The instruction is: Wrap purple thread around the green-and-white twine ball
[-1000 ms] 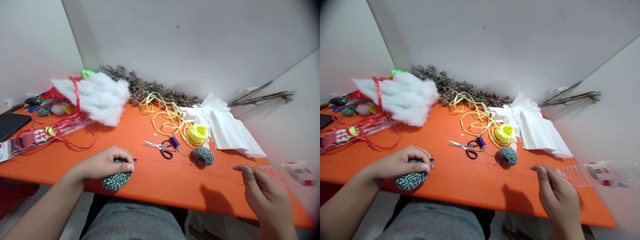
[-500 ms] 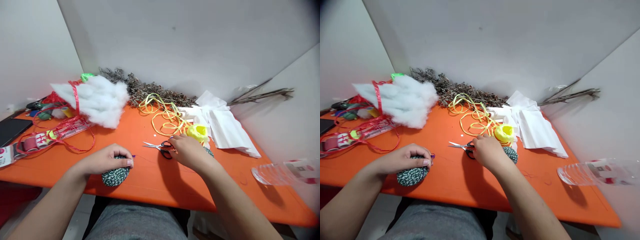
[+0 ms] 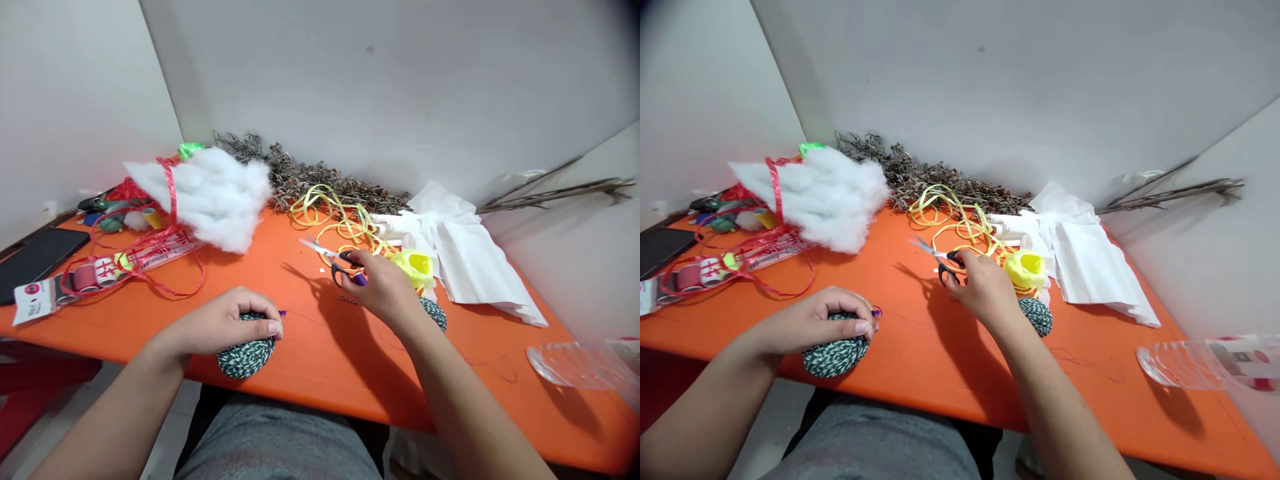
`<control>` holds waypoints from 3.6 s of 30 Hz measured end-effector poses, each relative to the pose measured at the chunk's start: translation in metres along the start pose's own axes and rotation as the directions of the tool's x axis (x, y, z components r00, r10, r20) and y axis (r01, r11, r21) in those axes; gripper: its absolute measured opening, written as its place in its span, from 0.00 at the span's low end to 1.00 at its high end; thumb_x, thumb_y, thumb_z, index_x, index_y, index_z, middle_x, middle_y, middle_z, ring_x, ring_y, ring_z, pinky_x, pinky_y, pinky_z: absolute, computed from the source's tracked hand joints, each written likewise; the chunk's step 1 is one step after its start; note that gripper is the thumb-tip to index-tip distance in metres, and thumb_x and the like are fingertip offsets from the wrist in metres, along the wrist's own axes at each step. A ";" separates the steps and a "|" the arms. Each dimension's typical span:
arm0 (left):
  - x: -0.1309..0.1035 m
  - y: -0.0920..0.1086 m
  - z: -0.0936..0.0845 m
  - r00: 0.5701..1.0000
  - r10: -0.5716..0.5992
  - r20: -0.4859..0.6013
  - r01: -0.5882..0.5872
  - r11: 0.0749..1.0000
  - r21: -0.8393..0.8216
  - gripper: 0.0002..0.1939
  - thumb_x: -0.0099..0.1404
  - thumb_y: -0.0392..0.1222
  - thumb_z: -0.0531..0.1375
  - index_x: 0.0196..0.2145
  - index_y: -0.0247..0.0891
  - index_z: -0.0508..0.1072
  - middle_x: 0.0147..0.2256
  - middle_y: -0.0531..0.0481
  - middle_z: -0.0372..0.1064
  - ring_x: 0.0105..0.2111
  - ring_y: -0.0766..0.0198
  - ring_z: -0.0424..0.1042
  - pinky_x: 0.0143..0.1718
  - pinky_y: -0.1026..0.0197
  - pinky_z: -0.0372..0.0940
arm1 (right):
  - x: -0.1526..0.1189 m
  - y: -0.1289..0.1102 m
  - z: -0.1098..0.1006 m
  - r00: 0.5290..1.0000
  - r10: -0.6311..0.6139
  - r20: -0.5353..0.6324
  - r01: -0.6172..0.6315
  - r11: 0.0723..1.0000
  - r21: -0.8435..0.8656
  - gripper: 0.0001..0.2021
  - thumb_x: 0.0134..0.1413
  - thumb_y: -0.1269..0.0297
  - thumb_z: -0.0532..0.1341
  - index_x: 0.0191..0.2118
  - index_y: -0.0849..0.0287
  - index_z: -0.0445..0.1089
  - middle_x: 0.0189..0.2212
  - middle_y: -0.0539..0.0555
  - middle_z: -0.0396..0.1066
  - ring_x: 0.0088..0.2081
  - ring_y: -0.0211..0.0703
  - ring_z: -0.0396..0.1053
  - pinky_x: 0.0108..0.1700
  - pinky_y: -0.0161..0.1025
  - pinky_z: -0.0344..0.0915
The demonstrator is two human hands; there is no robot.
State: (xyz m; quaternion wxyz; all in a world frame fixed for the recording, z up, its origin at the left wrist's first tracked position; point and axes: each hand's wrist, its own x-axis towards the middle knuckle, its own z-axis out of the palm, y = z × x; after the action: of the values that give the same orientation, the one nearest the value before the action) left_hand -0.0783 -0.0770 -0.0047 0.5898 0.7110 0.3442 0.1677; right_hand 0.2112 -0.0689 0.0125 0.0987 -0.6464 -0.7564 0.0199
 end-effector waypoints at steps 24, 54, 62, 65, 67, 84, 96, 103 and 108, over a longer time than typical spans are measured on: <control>-0.008 0.015 0.004 0.993 0.109 0.044 -0.112 0.991 0.068 0.13 0.68 0.46 0.61 0.33 0.34 0.79 0.32 0.48 0.78 0.33 0.64 0.74 0.36 0.66 0.68 | -0.124 -0.077 0.040 0.764 -0.372 0.528 -0.590 -0.070 0.805 0.29 0.48 0.37 0.68 0.36 0.60 0.61 0.30 0.47 0.55 0.31 0.36 0.48 0.31 0.34 0.47; -0.007 0.016 0.012 0.921 0.319 0.225 -0.319 0.947 -0.037 0.11 0.69 0.41 0.60 0.31 0.34 0.78 0.29 0.44 0.75 0.31 0.63 0.72 0.38 0.63 0.66 | -0.117 -0.092 0.041 0.835 -0.217 0.505 -0.525 -0.045 0.850 0.27 0.45 0.45 0.73 0.24 0.57 0.57 0.21 0.42 0.48 0.24 0.32 0.45 0.25 0.32 0.47; -0.007 0.015 0.009 0.920 0.321 0.225 -0.329 0.944 -0.003 0.10 0.69 0.42 0.61 0.33 0.35 0.79 0.29 0.44 0.77 0.32 0.62 0.73 0.39 0.63 0.66 | -0.116 -0.091 0.041 0.824 -0.214 0.524 -0.548 -0.068 0.834 0.28 0.40 0.44 0.74 0.23 0.57 0.57 0.19 0.41 0.48 0.23 0.31 0.44 0.24 0.32 0.46; -0.007 0.017 0.009 0.922 0.317 0.224 -0.325 0.946 -0.004 0.10 0.69 0.41 0.60 0.33 0.35 0.79 0.30 0.44 0.77 0.33 0.62 0.73 0.39 0.63 0.66 | -0.115 -0.091 0.039 0.826 -0.224 0.518 -0.546 -0.088 0.833 0.29 0.41 0.44 0.74 0.22 0.57 0.56 0.19 0.41 0.47 0.23 0.31 0.44 0.24 0.32 0.46; -0.007 0.018 0.008 0.920 0.317 0.229 -0.324 0.946 -0.008 0.10 0.69 0.41 0.60 0.33 0.35 0.79 0.30 0.44 0.77 0.32 0.62 0.73 0.39 0.63 0.66 | -0.115 -0.090 0.038 0.833 -0.225 0.506 -0.533 -0.081 0.842 0.28 0.43 0.43 0.73 0.23 0.57 0.57 0.19 0.41 0.48 0.23 0.31 0.44 0.25 0.32 0.46; -0.007 0.020 0.009 0.916 0.317 0.244 -0.322 0.946 -0.018 0.09 0.69 0.39 0.61 0.32 0.34 0.78 0.29 0.46 0.74 0.31 0.64 0.71 0.36 0.64 0.64 | -0.119 -0.085 0.043 0.856 -0.275 0.438 -0.473 -0.071 0.878 0.26 0.50 0.39 0.68 0.29 0.58 0.61 0.23 0.44 0.54 0.26 0.33 0.47 0.28 0.33 0.48; -0.002 0.010 0.001 0.951 0.273 0.148 -0.282 0.958 0.050 0.11 0.69 0.43 0.61 0.34 0.33 0.79 0.32 0.45 0.77 0.34 0.63 0.74 0.40 0.64 0.67 | -0.121 -0.065 0.035 0.890 -0.126 0.438 -0.447 -0.062 0.892 0.23 0.51 0.46 0.70 0.39 0.61 0.69 0.31 0.54 0.71 0.30 0.38 0.66 0.34 0.36 0.62; 0.009 0.016 0.023 0.900 0.317 0.299 -0.322 0.946 -0.035 0.11 0.69 0.41 0.60 0.33 0.33 0.80 0.31 0.43 0.77 0.32 0.63 0.74 0.38 0.65 0.66 | -0.096 -0.074 0.024 0.950 0.128 0.286 -0.280 -0.063 0.958 0.16 0.43 0.68 0.75 0.37 0.56 0.70 0.38 0.53 0.76 0.39 0.41 0.72 0.43 0.36 0.68; 0.009 0.018 0.026 0.903 0.310 0.298 -0.310 0.949 -0.050 0.12 0.69 0.42 0.60 0.33 0.33 0.80 0.31 0.43 0.78 0.32 0.62 0.75 0.38 0.64 0.67 | -0.091 -0.082 0.025 0.947 0.086 0.311 -0.307 -0.052 0.950 0.13 0.42 0.76 0.71 0.32 0.57 0.69 0.29 0.46 0.71 0.31 0.34 0.68 0.35 0.31 0.65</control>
State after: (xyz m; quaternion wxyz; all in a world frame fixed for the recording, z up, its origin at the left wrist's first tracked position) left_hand -0.0501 -0.0908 0.0043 0.6016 0.7735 0.1325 0.1489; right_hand 0.1398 -0.1694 -0.0106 0.4653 -0.4790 -0.4182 0.6158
